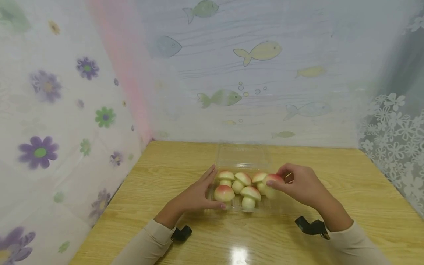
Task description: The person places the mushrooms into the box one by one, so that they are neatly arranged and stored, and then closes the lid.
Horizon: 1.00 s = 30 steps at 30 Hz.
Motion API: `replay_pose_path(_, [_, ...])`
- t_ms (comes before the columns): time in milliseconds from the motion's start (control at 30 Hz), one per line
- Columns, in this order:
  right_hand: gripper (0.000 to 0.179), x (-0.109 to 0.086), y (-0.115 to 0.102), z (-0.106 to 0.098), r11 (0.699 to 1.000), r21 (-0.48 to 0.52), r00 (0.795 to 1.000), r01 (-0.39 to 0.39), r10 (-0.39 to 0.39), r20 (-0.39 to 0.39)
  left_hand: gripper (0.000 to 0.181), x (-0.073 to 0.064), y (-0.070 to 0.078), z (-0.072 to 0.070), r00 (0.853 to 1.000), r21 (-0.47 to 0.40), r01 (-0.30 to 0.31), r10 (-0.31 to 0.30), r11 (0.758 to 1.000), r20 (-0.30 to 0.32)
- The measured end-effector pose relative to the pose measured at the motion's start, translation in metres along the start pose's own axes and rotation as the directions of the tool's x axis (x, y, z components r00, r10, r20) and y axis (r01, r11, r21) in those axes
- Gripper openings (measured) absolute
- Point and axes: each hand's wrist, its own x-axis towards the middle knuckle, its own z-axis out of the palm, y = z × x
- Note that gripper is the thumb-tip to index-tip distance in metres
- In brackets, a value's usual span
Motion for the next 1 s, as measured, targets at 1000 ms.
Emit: replay_pose_path(1000, [0.04,0.003,-0.003,0.019,0.992,-0.073,0.991,0.1,-0.092,0.095,0.128,0.0,0.001,-0.002,1.0,0.005,-0.015,0.015,1.0,0.005])
